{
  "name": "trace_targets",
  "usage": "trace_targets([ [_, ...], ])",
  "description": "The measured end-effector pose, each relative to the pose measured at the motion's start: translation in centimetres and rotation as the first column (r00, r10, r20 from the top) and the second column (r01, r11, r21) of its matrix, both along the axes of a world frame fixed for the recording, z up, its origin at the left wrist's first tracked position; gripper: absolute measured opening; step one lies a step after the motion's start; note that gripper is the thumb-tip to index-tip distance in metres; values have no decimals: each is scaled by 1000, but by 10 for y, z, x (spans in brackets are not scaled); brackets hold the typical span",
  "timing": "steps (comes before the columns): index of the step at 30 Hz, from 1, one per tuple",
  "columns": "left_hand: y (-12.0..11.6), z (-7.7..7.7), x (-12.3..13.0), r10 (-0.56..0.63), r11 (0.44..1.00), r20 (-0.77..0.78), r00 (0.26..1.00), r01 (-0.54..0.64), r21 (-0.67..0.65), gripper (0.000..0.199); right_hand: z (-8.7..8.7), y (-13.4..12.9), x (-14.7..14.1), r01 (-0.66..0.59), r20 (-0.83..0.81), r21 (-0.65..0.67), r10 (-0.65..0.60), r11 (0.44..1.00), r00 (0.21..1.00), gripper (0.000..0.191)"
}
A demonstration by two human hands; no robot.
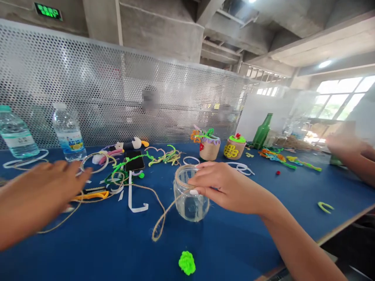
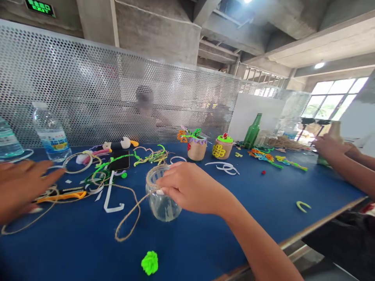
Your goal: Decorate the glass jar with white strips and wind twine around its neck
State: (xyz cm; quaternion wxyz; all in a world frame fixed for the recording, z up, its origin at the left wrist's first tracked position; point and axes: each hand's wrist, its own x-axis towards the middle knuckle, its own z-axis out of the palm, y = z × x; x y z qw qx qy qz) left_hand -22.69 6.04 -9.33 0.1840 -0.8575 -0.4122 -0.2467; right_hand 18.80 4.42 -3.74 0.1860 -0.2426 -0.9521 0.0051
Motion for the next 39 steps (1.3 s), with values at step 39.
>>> trace_targets([
  [39,-19,4,202,-398,917,255,881,380,120,8,-18,9,6,-124,-153,-125,105,984,983,16],
])
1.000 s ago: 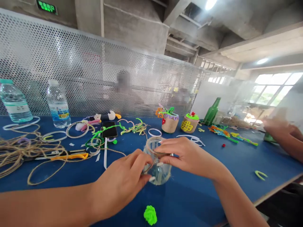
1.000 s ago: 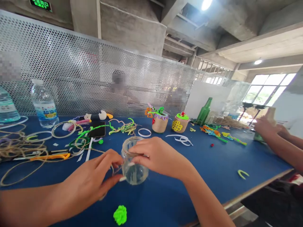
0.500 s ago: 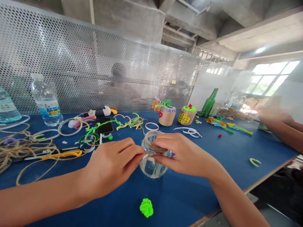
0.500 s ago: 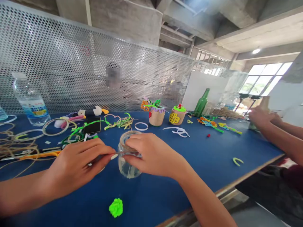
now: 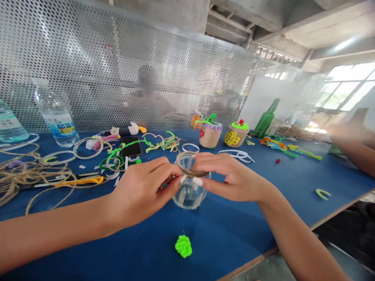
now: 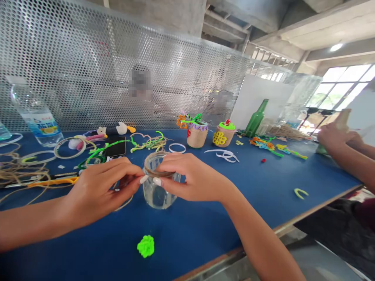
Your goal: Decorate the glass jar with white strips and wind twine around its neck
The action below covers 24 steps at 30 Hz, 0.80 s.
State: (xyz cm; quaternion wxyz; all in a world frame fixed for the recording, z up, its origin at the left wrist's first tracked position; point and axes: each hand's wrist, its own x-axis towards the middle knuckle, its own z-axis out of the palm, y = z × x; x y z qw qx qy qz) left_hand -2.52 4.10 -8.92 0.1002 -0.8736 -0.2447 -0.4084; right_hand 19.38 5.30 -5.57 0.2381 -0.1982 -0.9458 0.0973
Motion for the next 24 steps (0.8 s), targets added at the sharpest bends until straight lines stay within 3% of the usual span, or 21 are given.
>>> trace_targets([
  [11,4,2,1,92,995,-54,994,-90,35,13,-5,7,0,-49,-93,-35,46,998,995,24],
  [17,3,3,-2,105,994,-50,993,-104,35,14,-14,8,-13,78,-185,42,-69,996,980,38],
  [21,3,7,-7,154,987,-44,987,-155,-40,14,-13,10,-12,-7,-155,67,17,998,988,27],
  [24,6,10,-9,117,991,-74,990,-121,-58,18,-10,9,-8,-29,-120,70,37,997,992,17],
])
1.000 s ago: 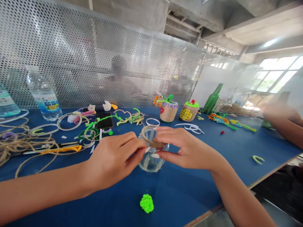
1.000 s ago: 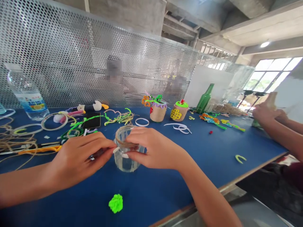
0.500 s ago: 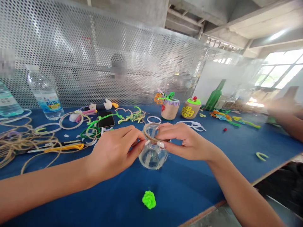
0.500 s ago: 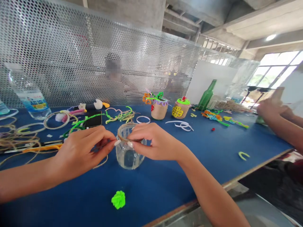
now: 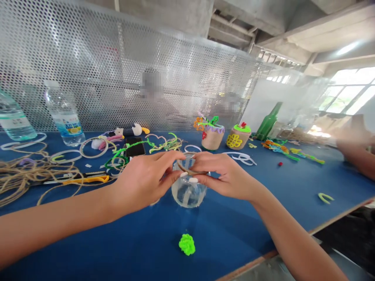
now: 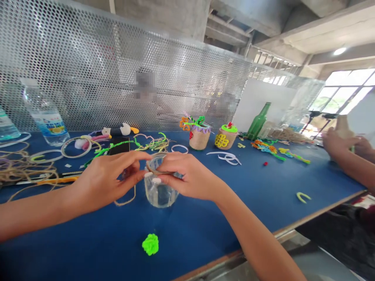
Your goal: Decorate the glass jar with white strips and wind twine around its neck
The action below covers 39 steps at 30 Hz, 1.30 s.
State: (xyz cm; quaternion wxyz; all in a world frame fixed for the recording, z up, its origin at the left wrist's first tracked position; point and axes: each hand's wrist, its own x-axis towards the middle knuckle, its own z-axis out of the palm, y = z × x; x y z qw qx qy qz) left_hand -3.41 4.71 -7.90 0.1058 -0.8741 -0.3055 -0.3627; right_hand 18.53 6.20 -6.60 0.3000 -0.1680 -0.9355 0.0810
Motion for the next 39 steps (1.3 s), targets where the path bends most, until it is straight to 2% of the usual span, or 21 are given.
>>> trace_targets([
  [2,3,0,0,-38,999,-7,999,38,14,16,2,-2,2,55,19,5,-55,998,998,12],
  [6,8,-1,3,-38,999,3,999,38,-1,20,4,-8,3,203,14,10,-203,979,979,17],
  [9,9,-1,6,-40,998,10,999,41,-38,17,3,-9,2,229,34,27,-229,973,973,9],
  [16,2,1,7,-12,996,-44,999,9,-86,23,2,-3,1,93,42,-57,-91,994,995,10],
  [23,4,2,4,-11,999,-81,997,8,-38,25,1,9,10,-3,36,-103,7,995,999,13],
  [25,6,2,5,-5,998,-75,997,0,-59,26,-2,11,11,0,1,-73,0,997,1000,13],
  [27,7,2,7,-7,998,-60,998,3,-70,26,-7,11,8,67,-80,-47,-71,997,994,9],
  [28,8,1,8,-12,997,-52,999,8,-71,27,-9,10,6,122,-132,-45,-127,992,983,14],
  [31,10,1,9,-21,999,-40,999,19,-43,26,-17,9,-2,255,-231,-105,-273,961,934,55],
  [33,11,2,8,-34,999,-62,997,33,-8,24,-22,11,-5,280,-217,-170,-313,945,924,76],
  [34,12,2,7,-39,999,-81,996,40,10,23,-23,12,-5,280,-204,-195,-318,940,926,79],
  [36,12,4,5,-49,998,-128,991,55,42,25,-24,14,-4,252,-193,-205,-291,946,937,72],
  [39,10,6,2,-27,996,-186,982,42,79,29,-23,16,-1,189,-208,-107,-208,976,956,45],
])
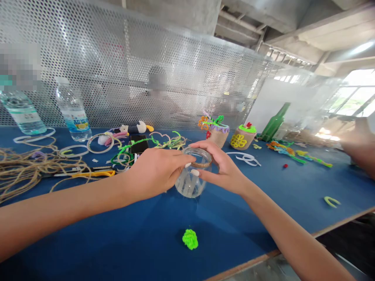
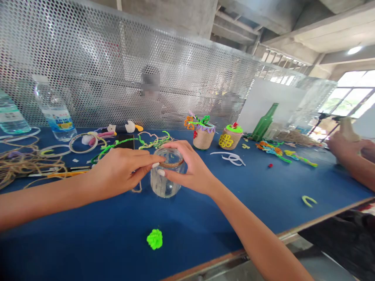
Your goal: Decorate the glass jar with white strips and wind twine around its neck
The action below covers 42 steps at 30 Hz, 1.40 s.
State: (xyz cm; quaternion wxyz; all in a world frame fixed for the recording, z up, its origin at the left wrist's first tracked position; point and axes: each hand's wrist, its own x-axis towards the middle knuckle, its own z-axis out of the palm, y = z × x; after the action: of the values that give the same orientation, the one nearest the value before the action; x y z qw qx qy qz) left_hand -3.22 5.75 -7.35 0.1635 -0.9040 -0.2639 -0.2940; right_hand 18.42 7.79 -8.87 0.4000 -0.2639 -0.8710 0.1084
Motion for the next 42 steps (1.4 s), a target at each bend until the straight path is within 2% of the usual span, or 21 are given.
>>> trace_targets([
  [3,-2,0,-1,18,1000,-45,999,-17,25,31,3,-2,2,31,-16,108,-29,994,999,20],
  [7,-3,0,-1,27,998,-113,993,-20,60,32,6,-4,2,34,-4,212,-34,977,999,5],
  [10,-1,0,-1,11,998,-124,992,-4,59,32,7,-6,0,5,19,301,-12,953,1000,9],
  [13,0,2,-1,18,1000,-130,991,-14,26,31,9,-7,-2,-42,56,333,24,942,998,10],
  [19,3,-3,-1,9,999,-71,997,-6,37,27,11,-8,-3,-63,94,327,34,943,995,11],
  [24,2,-12,2,38,993,-46,998,-32,116,20,5,-7,-7,-29,-6,268,32,963,999,11],
  [28,4,-10,2,35,999,-43,998,-33,43,20,0,-6,-9,4,-68,209,10,978,998,8],
  [31,4,-6,0,26,998,-87,996,-30,-50,21,2,-5,-5,-25,-17,199,29,980,999,5],
  [34,2,-1,-2,58,994,-119,991,-69,-85,32,8,-3,3,-43,61,169,33,985,998,6],
  [36,2,1,-3,82,994,-120,989,-90,-66,38,12,0,9,-65,109,139,50,988,993,8],
  [40,5,1,-5,78,997,-93,993,-75,34,33,13,5,15,-113,161,112,94,987,982,11],
  [42,7,-1,-5,79,996,-87,993,-77,35,34,13,6,16,-111,150,99,95,989,984,11],
])
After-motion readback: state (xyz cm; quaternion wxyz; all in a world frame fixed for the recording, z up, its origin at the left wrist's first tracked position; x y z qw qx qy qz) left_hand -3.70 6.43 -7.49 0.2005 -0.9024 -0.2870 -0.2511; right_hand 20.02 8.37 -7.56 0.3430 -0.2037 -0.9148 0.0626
